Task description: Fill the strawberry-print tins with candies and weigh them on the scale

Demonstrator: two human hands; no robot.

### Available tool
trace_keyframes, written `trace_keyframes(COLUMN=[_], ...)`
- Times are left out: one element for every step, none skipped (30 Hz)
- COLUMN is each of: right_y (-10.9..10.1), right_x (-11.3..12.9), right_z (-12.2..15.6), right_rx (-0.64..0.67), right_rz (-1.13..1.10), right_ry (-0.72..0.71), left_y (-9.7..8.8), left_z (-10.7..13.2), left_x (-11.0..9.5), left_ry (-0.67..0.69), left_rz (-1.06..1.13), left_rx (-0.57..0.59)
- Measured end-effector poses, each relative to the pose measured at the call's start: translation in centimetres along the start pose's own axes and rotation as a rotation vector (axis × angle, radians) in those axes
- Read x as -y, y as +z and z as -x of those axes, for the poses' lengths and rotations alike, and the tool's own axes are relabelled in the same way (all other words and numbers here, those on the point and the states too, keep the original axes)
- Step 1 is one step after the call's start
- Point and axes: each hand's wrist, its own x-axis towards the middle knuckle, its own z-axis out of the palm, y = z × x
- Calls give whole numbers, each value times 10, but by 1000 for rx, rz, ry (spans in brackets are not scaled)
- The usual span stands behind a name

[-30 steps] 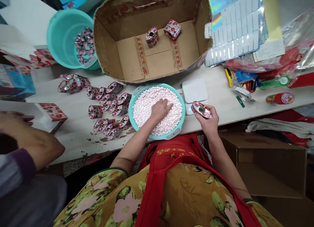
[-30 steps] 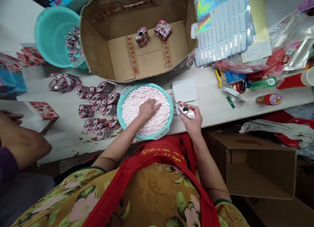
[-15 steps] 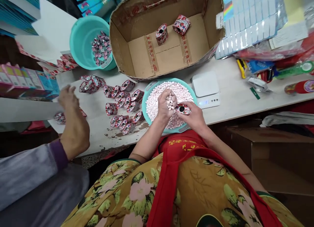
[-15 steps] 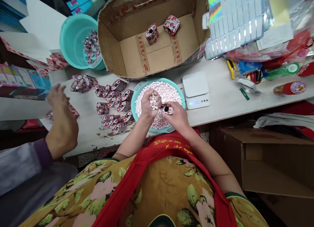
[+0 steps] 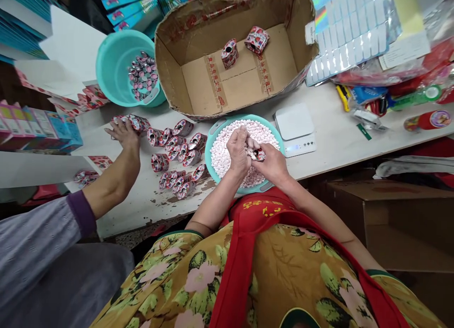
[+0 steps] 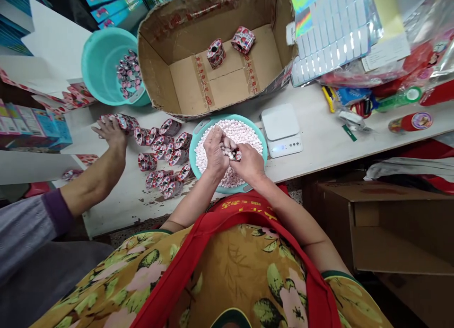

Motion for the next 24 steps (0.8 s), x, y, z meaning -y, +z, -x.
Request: trace_keyframes(right_y=[0, 0, 0, 0, 0, 1, 1, 1, 2, 2, 2, 3, 3, 4, 5, 6, 6, 7, 7, 7, 7, 5, 3, 1], right_x=[1, 2, 3, 3, 3, 3, 3, 2, 1, 0, -1, -2, -3, -3, -4, -4, -4, -4, -3, -3, -3, -4, -5, -7], right_z=[-1, -1, -2, -2, -3, -3, -4, -4, -4, -4, -4, -4, -4, -4, -4, -4, -4, -4, -4, -4, -3, -1, 2, 5], right_rx=[-2, -6, -11, -17, -22, -28, -34, -41, -51, -61, -71, -80, -86, -88, -87, -85, -84, -84, -86, -92, -100, -105, -106, -107], right_rz=[3, 2, -4, -16, -29, -42, -54, -63, -70, -80, -98, -124, -151, -177, -199, -221, -240, -260, -280, -301, -325, -355, -393, -434], right_ry=[2, 4, 4, 3, 3, 4, 5, 7, 11, 16, 17, 15, 12, 11, 14, 17, 18, 14, 6, -5, -20, -42, -68, -96], left_y=[1, 1, 2, 2, 3, 3, 3, 3, 3, 2, 1, 0, -1, -2, -4, -4, -5, -5, -5, -6, -8, -11, -17, -26], left_z=[0, -1, -1, -2, -3, -4, -4, -4, -3, -2, -1, 1, 3, 5, 7, 10, 11, 13, 13, 13, 12, 10, 7, 5], left_x=[-1, -2, -4, -5, -6, -7, -8, -9, -9, -10, -10, -10, -9, -8, -7, -6, -5, -5, -6, -7, -9, -11, -12, -13], left_ry=[10, 17, 23, 26, 23, 17, 9, 3, -1, -3, 1, 10, 23, 36, 52, 71, 92, 113, 135, 161, 193, 231, 278, 328], left_rz=[0, 3, 10, 17, 20, 18, 13, 6, -5, -20, -37, -55, -73, -91, -106, -114, -120, -125, -133, -145, -165, -195, -239, -303], left_rx=[12, 28, 41, 49, 56, 64, 70, 78, 92, 112, 131, 145, 158, 175, 194, 215, 233, 247, 253, 241, 211, 164, 104, 41])
